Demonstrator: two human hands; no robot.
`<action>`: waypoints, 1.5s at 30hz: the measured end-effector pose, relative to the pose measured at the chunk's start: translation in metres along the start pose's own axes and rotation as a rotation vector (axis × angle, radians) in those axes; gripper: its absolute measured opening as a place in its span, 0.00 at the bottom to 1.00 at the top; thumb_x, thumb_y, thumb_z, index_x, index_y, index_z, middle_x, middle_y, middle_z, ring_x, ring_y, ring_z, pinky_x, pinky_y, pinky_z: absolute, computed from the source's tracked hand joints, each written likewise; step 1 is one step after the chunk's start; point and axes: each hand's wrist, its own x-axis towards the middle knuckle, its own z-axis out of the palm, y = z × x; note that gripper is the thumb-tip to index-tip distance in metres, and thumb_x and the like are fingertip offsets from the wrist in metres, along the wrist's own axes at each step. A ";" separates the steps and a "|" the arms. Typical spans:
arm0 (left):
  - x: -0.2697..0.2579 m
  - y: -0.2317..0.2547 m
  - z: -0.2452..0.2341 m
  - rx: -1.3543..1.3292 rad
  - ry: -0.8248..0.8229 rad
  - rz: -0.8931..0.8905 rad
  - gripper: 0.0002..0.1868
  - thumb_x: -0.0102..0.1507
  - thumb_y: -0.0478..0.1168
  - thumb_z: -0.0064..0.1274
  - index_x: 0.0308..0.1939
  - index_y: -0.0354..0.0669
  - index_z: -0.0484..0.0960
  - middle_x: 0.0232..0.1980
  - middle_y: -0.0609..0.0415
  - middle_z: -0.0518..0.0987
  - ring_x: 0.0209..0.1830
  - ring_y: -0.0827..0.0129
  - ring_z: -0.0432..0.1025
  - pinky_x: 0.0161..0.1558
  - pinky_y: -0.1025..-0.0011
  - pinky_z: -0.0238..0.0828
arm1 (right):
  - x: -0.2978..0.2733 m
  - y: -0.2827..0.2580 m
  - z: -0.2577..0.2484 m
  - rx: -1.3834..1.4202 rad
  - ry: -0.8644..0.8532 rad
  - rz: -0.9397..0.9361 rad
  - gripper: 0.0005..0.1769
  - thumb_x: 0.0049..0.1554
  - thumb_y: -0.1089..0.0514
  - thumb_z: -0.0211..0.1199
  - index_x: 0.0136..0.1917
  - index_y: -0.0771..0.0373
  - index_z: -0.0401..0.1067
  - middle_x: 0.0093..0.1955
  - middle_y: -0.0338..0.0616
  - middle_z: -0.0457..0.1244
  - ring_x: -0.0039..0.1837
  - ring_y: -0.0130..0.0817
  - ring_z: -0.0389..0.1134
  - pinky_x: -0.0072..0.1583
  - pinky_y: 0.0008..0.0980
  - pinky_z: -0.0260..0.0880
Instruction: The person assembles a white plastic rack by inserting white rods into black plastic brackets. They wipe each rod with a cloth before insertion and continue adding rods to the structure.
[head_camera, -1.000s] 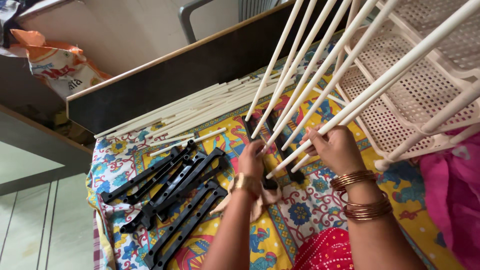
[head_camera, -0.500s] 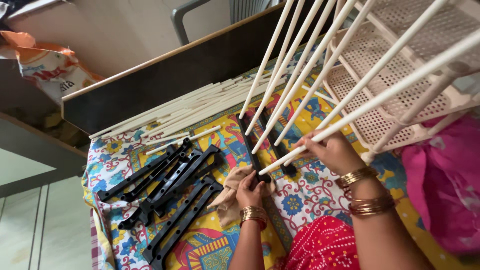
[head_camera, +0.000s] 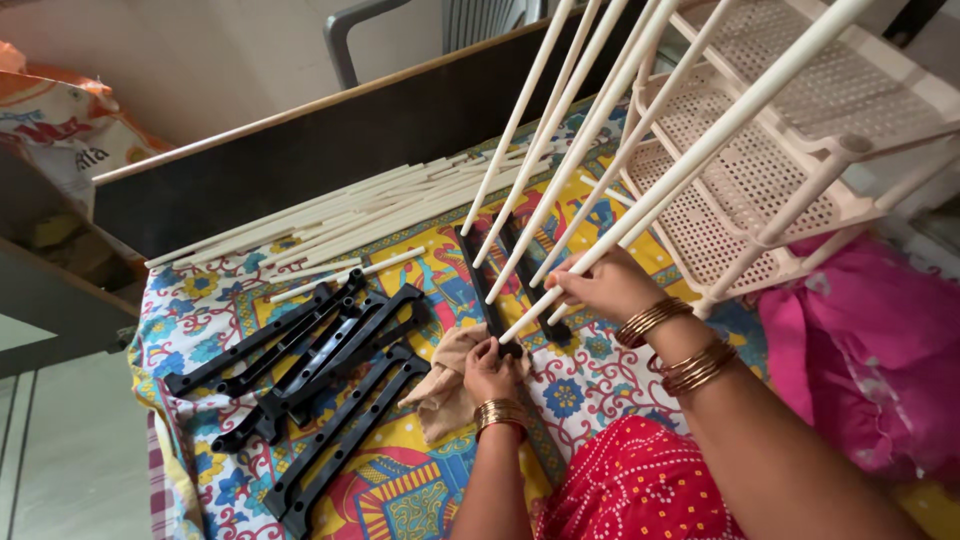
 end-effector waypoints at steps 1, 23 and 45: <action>0.000 0.002 -0.002 0.010 0.003 0.010 0.23 0.54 0.31 0.66 0.53 0.46 0.86 0.54 0.56 0.81 0.50 0.69 0.78 0.55 0.73 0.74 | 0.000 -0.003 0.003 -0.009 0.000 -0.002 0.12 0.57 0.57 0.65 0.48 0.68 0.81 0.39 0.44 0.73 0.40 0.28 0.75 0.43 0.28 0.77; 0.027 0.053 -0.009 0.450 -0.167 -0.290 0.27 0.50 0.53 0.71 0.47 0.42 0.84 0.46 0.46 0.83 0.50 0.52 0.77 0.54 0.58 0.74 | -0.008 0.009 -0.018 -0.041 0.184 -0.022 0.16 0.57 0.54 0.68 0.52 0.68 0.79 0.41 0.46 0.72 0.41 0.27 0.74 0.41 0.26 0.74; 0.053 -0.065 -0.003 -1.102 -0.453 -0.829 0.13 0.70 0.43 0.48 0.56 0.44 0.76 0.48 0.53 0.80 0.47 0.62 0.77 0.53 0.59 0.75 | -0.011 -0.022 0.005 -1.197 0.147 -1.056 0.14 0.52 0.59 0.62 0.53 0.60 0.77 0.51 0.44 0.67 0.60 0.41 0.67 0.66 0.49 0.65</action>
